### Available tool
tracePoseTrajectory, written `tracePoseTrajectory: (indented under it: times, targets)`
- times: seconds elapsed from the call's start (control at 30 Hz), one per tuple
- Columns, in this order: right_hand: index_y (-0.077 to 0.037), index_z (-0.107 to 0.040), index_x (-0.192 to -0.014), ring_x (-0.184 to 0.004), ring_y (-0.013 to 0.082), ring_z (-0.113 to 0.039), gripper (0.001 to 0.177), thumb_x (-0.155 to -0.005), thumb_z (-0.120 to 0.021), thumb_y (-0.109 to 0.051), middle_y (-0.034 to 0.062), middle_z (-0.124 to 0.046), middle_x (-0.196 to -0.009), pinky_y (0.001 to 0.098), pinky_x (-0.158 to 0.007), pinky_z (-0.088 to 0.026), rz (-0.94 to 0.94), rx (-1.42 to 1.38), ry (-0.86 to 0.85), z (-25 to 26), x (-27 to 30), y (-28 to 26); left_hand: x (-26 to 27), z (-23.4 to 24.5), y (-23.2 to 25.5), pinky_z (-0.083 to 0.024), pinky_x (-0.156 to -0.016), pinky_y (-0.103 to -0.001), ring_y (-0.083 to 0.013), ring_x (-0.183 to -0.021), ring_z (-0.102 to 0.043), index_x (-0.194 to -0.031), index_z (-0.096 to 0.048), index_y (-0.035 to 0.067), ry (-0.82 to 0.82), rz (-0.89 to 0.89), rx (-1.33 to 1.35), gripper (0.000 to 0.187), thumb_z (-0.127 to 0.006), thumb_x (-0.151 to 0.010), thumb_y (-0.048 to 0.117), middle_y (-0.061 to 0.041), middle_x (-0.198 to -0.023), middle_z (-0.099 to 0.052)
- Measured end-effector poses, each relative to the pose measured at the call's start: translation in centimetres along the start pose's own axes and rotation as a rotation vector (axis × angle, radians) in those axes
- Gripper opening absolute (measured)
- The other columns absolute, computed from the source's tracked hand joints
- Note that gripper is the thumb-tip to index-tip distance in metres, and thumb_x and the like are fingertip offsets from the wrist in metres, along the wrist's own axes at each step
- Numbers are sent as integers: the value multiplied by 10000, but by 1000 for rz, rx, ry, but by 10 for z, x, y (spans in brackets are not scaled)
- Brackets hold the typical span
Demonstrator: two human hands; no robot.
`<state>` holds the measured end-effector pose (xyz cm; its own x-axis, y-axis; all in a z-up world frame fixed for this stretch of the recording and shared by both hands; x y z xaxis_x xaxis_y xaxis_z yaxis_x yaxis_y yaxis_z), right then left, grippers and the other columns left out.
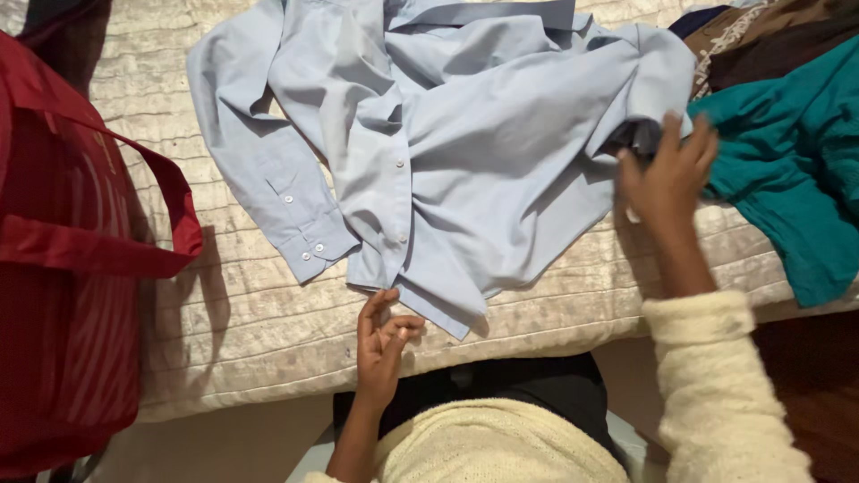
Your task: The person buttons a shirt by hand and then spreads it out flat on the bed.
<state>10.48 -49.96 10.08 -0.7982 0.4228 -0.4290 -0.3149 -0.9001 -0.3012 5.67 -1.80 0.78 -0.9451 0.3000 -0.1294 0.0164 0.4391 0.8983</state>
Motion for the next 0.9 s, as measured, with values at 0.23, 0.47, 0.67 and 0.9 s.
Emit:
tracePoseTrajectory:
  times: [0.23,0.47,0.67,0.9]
  targets:
    - [64,-421,-1530,-1446,541,-326,738,-996,-726,-345,369,-343,-1569,637,-1200,-281,-32,-159,127,-8,47,8,-23,-5,42,-601,-868,-304,-205,-1175,-587,-1439,-449,38,304,-177,-663,578,-670,-910,-31,-130,-1415,-418]
    - [32,-548,-1405,-1390,464,-395,586,-1001,-749,-343,263,-486,-1446,608,-1126,-297,14,-12,80,-12,46,3,-49,-29,78,-551,-986,-402,-325,-1233,-516,-1365,-490,-2,280,-315,-1032,685,-843,-792,123,-211,-1392,-372]
    - [-45,-694,-1101,-1210,361,-547,228,-962,-750,-217,127,-647,-1196,515,-1029,-399,102,-131,137,-3,46,-9,-57,-31,79,-576,-745,-347,-324,-1133,-513,-1156,-682,26,306,-116,-1197,277,-705,-893,109,-155,-1229,-569]
    - [23,-667,-962,-792,141,-619,111,-886,-687,-55,62,-634,-945,264,-699,-487,-88,-804,-19,-4,71,-10,-45,9,72,-521,-829,-318,-193,-1012,-590,-1120,-644,24,454,-258,-838,129,-605,-1049,124,-83,-1121,-624]
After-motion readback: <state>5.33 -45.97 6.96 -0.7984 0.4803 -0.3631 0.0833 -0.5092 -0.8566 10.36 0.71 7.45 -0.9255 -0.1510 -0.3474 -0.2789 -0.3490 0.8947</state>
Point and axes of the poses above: each hand's wrist, its own x-axis away from the middle knuckle, its own z-axis out of the back of the hand, y = z × x, the point moved 6 cm from there along -x, towards the middle knuckle
